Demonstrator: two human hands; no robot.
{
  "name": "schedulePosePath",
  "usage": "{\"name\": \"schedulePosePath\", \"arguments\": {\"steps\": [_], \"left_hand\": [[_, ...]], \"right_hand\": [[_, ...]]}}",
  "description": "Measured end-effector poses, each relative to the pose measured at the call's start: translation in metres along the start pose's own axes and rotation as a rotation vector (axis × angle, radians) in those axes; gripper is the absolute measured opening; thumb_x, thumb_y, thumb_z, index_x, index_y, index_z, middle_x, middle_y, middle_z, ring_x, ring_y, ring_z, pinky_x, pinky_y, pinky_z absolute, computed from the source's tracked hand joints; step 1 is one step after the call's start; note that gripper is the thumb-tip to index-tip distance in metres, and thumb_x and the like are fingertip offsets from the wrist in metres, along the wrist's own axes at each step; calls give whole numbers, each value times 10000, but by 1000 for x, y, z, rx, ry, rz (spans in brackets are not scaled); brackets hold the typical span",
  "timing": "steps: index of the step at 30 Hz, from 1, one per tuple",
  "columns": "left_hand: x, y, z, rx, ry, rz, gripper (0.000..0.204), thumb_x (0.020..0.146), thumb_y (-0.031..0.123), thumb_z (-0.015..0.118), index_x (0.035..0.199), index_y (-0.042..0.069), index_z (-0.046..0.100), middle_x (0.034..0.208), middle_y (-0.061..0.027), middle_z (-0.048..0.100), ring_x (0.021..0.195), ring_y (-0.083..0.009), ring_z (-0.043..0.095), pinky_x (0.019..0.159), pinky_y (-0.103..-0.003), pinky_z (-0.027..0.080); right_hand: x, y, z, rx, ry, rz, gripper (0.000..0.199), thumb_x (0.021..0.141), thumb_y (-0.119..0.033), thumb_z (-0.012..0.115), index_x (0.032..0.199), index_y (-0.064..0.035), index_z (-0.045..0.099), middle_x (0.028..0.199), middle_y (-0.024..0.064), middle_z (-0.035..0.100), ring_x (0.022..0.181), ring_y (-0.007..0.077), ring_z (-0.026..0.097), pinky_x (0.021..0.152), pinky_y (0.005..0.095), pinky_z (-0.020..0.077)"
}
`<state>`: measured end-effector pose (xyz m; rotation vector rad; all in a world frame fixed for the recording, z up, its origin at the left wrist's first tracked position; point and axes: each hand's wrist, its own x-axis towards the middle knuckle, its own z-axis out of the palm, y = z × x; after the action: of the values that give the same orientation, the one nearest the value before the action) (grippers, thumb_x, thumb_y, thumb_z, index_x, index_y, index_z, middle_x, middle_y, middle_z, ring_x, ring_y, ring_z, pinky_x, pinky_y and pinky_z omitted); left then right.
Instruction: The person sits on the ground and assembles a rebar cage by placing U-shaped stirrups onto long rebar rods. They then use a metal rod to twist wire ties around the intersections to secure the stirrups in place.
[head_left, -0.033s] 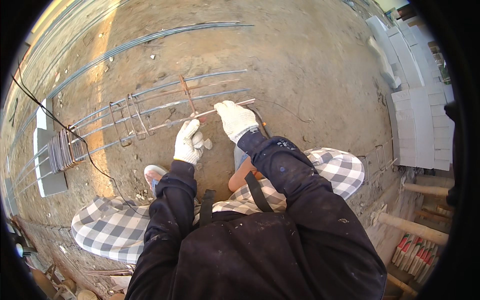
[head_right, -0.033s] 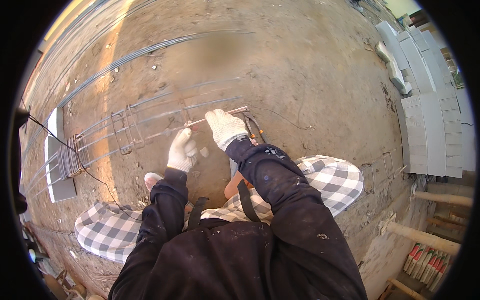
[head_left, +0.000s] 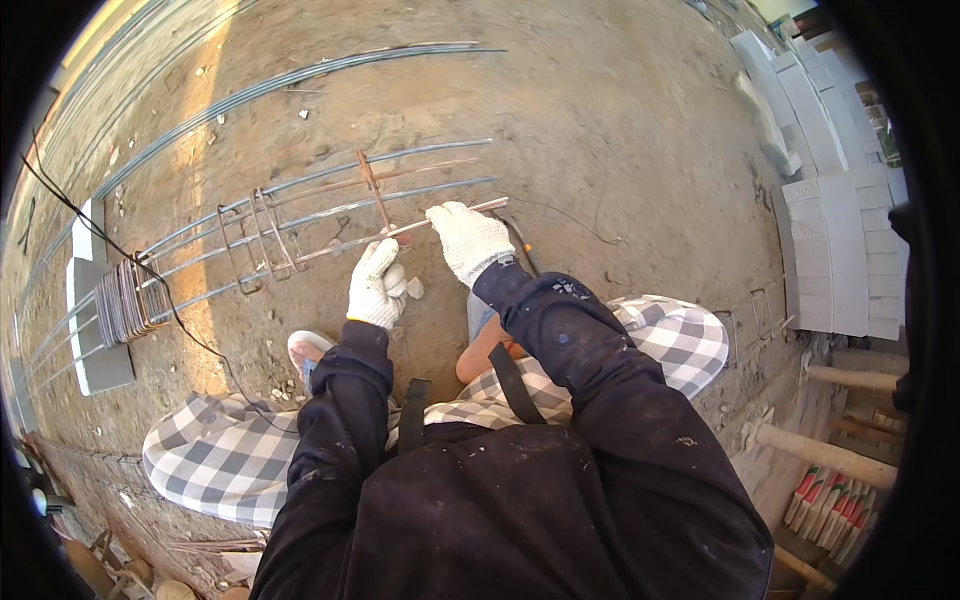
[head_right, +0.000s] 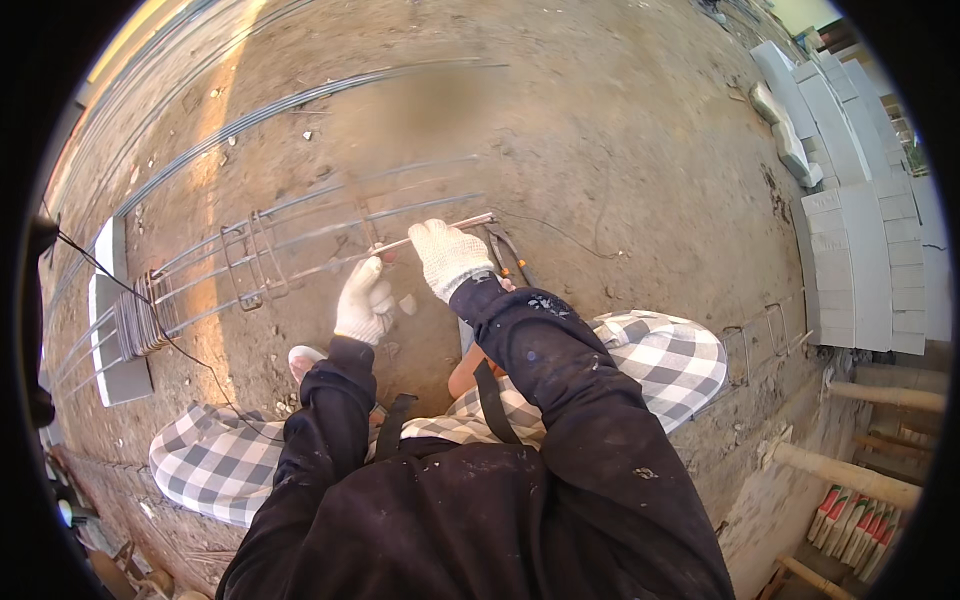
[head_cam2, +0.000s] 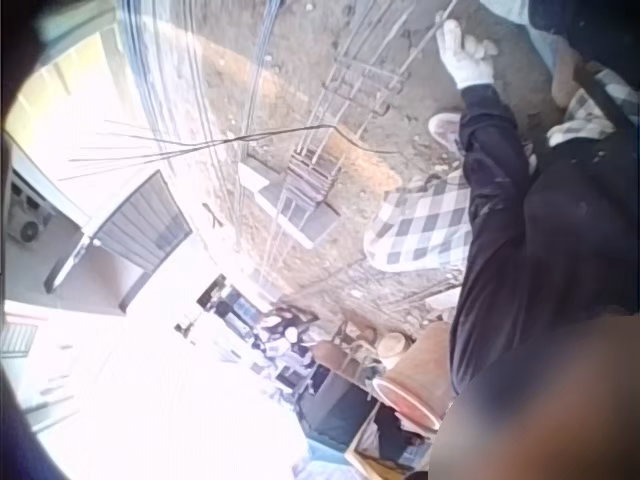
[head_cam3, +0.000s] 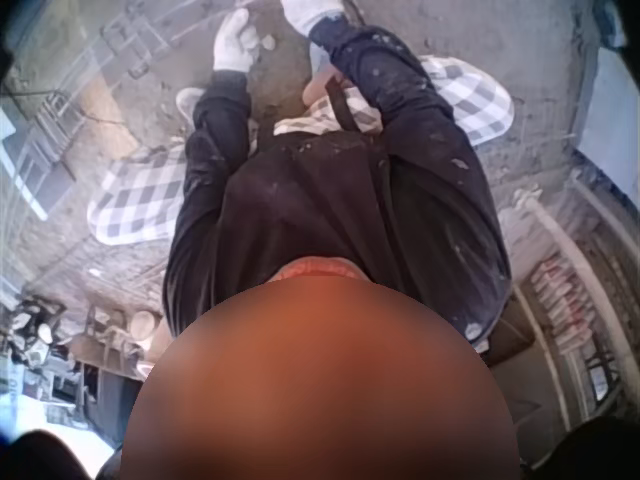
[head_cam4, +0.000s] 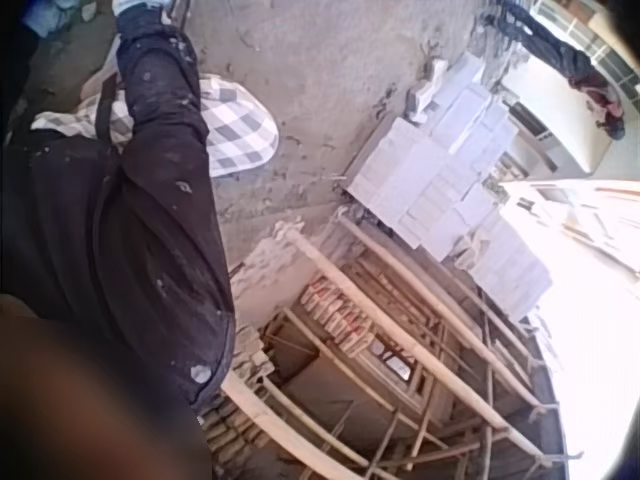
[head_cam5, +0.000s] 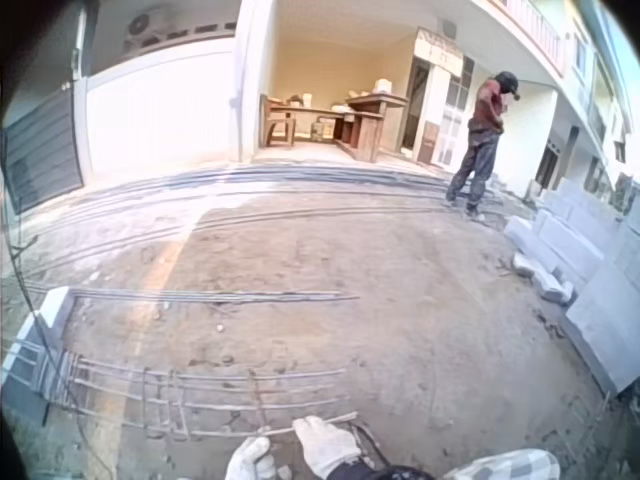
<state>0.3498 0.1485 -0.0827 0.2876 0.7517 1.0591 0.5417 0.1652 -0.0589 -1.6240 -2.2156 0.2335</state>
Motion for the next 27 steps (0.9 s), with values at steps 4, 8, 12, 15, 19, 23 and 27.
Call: {"name": "schedulePosePath", "arguments": {"steps": [4, 8, 12, 15, 19, 23, 27], "left_hand": [[-1, -2, 4, -8, 44, 24, 253, 958, 166, 615, 1188, 70, 570, 1067, -22, 637, 475, -28, 317, 400, -193, 228], [-1, -1, 7, 14, 46, 19, 261, 938, 140, 644, 1162, 17, 593, 745, 49, 493, 443, -26, 291, 390, -199, 223], [-1, -1, 8, 21, 43, 7, 282, 930, 124, 650, 1184, 18, 586, 747, 48, 506, 443, -24, 291, 393, -200, 223], [-2, -1, 9, 38, 74, 28, 288, 929, 112, 647, 1193, 16, 584, 751, 46, 506, 441, -25, 287, 396, -201, 221], [-2, -1, 10, 56, 79, 30, 287, 931, 100, 639, 1199, 16, 581, 743, 50, 494, 441, -26, 287, 398, -202, 226], [-3, -1, 9, 71, 51, 21, 281, 923, 111, 650, 1181, 31, 576, 736, 66, 461, 467, -25, 282, 407, -198, 215], [-2, -3, 7, 75, 40, 27, 277, 931, 106, 639, 1186, 9, 584, 658, 77, 409, 448, -22, 277, 403, -201, 213]], "right_hand": [[-1, -7, -6, 15, 18, -5, 256, 874, -130, 519, 1128, -116, 542, 1007, 122, 579, 879, 311, 662, 715, 452, 534], [1, -12, -10, 1, -23, 10, 244, 874, -129, 526, 1118, -115, 545, 991, 123, 574, 864, 316, 662, 707, 457, 532], [1, -7, -7, -14, -3, -15, 263, 874, -124, 526, 1136, -110, 544, 1001, 131, 575, 859, 311, 663, 706, 452, 531], [2, -2, -4, 7, -34, -17, 288, 871, -118, 525, 1158, -108, 543, 1018, 136, 578, 863, 306, 663, 711, 444, 531], [6, 2, -5, -33, -52, -32, 308, 868, -117, 524, 1176, -109, 542, 1036, 133, 581, 882, 312, 659, 723, 438, 534], [7, 2, -8, -16, -82, -30, 307, 864, -120, 531, 1171, -111, 542, 1039, 128, 582, 898, 313, 657, 725, 438, 536], [5, 1, -6, -13, -32, -54, 293, 860, -123, 538, 1154, -113, 543, 1032, 124, 583, 874, 312, 664, 711, 438, 537]]}}
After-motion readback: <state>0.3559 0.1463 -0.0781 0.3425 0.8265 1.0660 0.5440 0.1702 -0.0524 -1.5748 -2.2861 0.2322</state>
